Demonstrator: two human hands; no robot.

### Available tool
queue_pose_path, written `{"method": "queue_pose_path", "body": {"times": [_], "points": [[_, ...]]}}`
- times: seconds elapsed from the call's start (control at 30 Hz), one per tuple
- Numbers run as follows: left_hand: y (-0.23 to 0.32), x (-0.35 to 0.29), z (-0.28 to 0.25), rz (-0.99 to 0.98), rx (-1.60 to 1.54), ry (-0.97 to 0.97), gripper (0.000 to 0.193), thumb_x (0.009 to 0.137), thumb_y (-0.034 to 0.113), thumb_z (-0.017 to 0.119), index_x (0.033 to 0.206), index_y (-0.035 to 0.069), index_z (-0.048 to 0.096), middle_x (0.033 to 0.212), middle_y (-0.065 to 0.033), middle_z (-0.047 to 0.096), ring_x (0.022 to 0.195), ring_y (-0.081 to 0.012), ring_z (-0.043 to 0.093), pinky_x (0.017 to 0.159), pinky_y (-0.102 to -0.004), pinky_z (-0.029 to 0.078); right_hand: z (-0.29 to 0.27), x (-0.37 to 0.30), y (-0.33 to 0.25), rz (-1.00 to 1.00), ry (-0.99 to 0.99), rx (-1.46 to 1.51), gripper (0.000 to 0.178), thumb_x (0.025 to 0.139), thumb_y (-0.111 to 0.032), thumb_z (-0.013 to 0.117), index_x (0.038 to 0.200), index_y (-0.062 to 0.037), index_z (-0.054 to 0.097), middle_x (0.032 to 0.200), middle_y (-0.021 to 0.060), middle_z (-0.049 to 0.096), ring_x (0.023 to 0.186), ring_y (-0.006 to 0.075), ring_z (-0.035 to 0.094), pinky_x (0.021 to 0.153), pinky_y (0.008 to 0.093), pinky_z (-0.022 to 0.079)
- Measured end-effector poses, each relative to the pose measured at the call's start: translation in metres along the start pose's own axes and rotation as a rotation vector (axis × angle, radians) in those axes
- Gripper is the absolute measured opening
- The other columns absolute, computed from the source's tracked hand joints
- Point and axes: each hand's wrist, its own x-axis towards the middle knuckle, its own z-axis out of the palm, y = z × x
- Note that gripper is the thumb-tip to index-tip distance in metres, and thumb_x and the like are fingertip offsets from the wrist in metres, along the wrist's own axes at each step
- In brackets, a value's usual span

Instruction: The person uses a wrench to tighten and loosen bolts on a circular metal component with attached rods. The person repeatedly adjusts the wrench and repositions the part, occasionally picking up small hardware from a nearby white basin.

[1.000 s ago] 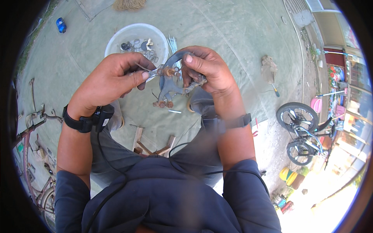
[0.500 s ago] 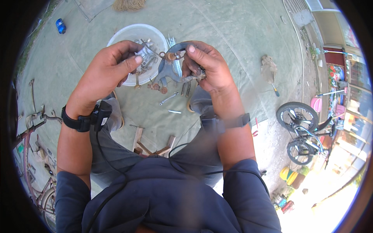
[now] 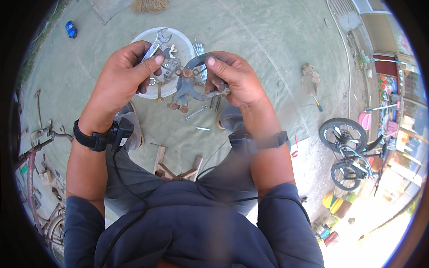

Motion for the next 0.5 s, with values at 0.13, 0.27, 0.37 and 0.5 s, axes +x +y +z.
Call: {"method": "queue_pose_path", "body": {"times": [0.13, 0.27, 0.37, 0.5], "points": [[0.0022, -0.0004, -0.0019, -0.052, 0.065, -0.019, 0.02, 0.099, 0.021, 0.061, 0.101, 0.002, 0.066, 0.081, -0.0021, 0.067, 0.058, -0.0057, 0.057, 0.048, -0.0229, 0.042, 0.0015, -0.0018, -0.0022, 0.002, -0.025, -0.005, 0.041, 0.09, -0.026, 0.071, 0.114, 0.0064, 0.064, 0.061, 0.0019, 0.05, 0.059, 0.0166, 0.057, 0.059, 0.0307, 0.048], [0.003, 0.0006, -0.0009, -0.066, -0.005, -0.024, 0.02, 0.101, 0.022, 0.058, 0.104, 0.002, 0.064, 0.088, -0.0036, 0.069, 0.062, -0.007, 0.061, 0.05, -0.0223, 0.042, 0.0054, -0.0052, -0.0043, 0.021, -0.048, -0.021, 0.044, 0.085, -0.019, 0.072, 0.118, 0.0079, 0.062, 0.065, 0.0026, 0.054, 0.061, 0.0151, 0.058, 0.062, 0.0294, 0.049], [0.0025, 0.001, -0.0006, -0.083, -0.068, -0.033, 0.021, 0.101, 0.022, 0.057, 0.107, 0.002, 0.063, 0.09, -0.0044, 0.07, 0.063, -0.007, 0.061, 0.051, -0.0219, 0.043, 0.0076, -0.0058, -0.005, 0.035, -0.032, -0.005, 0.044, 0.084, -0.016, 0.072, 0.12, 0.008, 0.061, 0.068, 0.0029, 0.056, 0.062, 0.0147, 0.058, 0.063, 0.0289, 0.05], [0.0002, 0.0011, -0.0002, -0.107, -0.103, -0.034, 0.022, 0.102, 0.022, 0.057, 0.109, 0.002, 0.063, 0.091, -0.0047, 0.07, 0.064, -0.0069, 0.061, 0.052, -0.0218, 0.042, 0.0084, -0.0055, -0.0066, 0.047, -0.025, 0.002, 0.044, 0.085, -0.015, 0.072, 0.12, 0.0078, 0.061, 0.068, 0.0023, 0.056, 0.063, 0.0145, 0.059, 0.064, 0.0298, 0.05]]}}
